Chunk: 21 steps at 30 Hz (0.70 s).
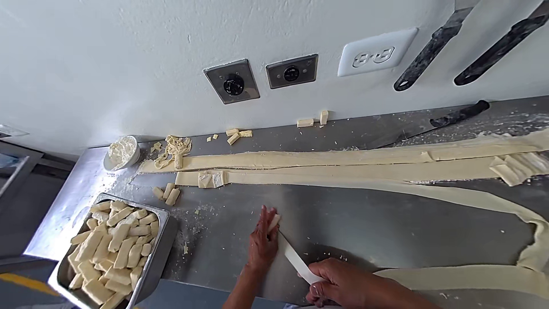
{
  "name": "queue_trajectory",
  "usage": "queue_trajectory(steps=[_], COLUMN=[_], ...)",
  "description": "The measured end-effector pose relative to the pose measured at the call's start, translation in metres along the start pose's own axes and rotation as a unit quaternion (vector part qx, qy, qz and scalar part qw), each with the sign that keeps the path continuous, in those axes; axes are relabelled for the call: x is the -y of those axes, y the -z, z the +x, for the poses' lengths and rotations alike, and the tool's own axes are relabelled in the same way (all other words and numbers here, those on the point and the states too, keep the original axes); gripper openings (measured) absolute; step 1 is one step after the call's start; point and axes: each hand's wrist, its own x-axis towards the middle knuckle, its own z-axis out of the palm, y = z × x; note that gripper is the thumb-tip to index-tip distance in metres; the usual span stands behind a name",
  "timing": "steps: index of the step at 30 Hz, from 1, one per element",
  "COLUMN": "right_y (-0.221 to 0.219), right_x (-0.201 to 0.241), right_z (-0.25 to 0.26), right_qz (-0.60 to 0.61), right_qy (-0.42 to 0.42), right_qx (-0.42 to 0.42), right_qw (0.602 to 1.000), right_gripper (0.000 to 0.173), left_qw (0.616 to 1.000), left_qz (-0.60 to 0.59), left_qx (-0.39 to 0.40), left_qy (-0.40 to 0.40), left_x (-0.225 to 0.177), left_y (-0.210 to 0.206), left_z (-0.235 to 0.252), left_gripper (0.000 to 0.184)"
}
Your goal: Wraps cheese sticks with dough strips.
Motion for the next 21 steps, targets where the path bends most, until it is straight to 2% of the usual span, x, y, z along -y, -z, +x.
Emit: queue_trajectory(steps=[2, 4, 5, 9, 14, 17, 19, 21], right_y=[0.002, 0.004, 0.003, -0.002, -0.003, -0.001, -0.002, 0.0], right_x=[-0.002, -0.004, -0.004, -0.001, -0.006, -0.01, -0.012, -0.011], right_z=[-0.003, -0.005, -0.004, 0.002, 0.003, 0.001, 0.002, 0.002], right_qz=[0.0, 0.015, 0.029, 0.057, 0.073, 0.104, 0.124, 0.138], right_qy=[-0.011, -0.027, -0.033, -0.015, -0.024, -0.04, -0.039, -0.035], right_qx=[0.001, 0.005, 0.006, 0.008, 0.011, 0.008, 0.004, 0.002], right_qw=[1.0, 1.0, 0.999, 0.998, 0.997, 0.994, 0.992, 0.99], right_gripper=[0.028, 0.027, 0.026, 0.027, 0.027, 0.025, 0.023, 0.022], left_qw=[1.0, 0.997, 0.996, 0.999, 1.0, 0.996, 0.998, 0.999], left_qz=[0.013, 0.0, -0.019, -0.025, 0.013, 0.021, -0.003, -0.017], left_qx=[0.01, 0.062, 0.073, 0.035, 0.014, 0.07, 0.05, 0.029], left_qy=[-0.023, -0.052, -0.04, 0.01, -0.001, -0.055, -0.031, -0.006], left_x=[0.0, -0.001, -0.001, 0.003, -0.001, -0.001, 0.002, 0.002], left_y=[0.003, 0.009, 0.013, 0.007, 0.005, 0.011, 0.012, 0.005], left_z=[-0.002, -0.006, -0.005, -0.006, -0.005, -0.011, -0.012, -0.013], left_gripper=[0.042, 0.045, 0.047, 0.064, 0.047, 0.051, 0.051, 0.06])
